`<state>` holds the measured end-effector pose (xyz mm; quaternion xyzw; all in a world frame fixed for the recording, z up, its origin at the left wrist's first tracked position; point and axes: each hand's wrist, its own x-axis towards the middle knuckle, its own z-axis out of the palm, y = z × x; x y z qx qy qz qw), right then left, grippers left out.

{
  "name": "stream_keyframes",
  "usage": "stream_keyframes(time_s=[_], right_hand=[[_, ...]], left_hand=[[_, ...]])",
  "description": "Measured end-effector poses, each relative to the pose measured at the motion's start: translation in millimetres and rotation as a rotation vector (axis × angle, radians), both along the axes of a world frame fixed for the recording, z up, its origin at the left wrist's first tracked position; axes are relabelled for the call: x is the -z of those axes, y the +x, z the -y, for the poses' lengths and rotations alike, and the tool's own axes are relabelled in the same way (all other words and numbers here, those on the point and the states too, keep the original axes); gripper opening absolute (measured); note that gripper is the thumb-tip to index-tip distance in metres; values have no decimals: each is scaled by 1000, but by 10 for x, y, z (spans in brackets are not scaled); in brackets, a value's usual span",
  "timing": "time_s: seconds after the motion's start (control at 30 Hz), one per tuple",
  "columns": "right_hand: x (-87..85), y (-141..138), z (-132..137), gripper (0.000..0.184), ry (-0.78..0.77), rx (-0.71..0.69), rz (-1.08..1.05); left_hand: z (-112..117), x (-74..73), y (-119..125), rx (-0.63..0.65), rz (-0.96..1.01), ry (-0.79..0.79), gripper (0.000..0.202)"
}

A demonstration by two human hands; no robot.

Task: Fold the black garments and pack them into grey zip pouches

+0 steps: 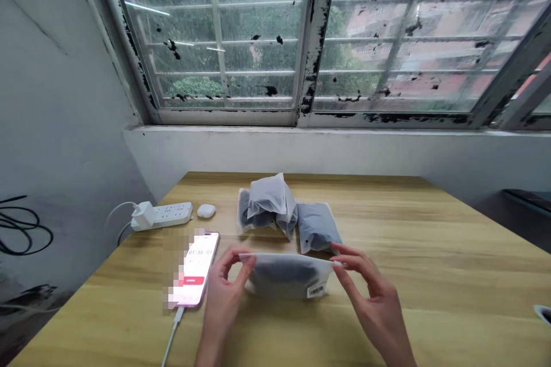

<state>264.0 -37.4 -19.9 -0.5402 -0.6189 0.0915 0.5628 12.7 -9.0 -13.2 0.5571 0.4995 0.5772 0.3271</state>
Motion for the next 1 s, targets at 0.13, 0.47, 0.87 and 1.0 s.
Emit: stream_keyframes(time_s=[0.13, 0.47, 0.87, 1.0], right_hand=[[-88, 62, -6, 15, 52, -48, 145], [-206, 23, 24, 13, 52, -94, 192], [-430, 27, 51, 18, -46, -260, 237], [-389, 60, 53, 23, -48, -247, 222]], left_hand=[[9, -67, -52, 55, -135, 68, 19], [87, -196, 20, 169, -270, 107, 16], [134, -261, -70, 161, -495, 236, 7], [132, -228, -82, 141, -545, 312, 14]])
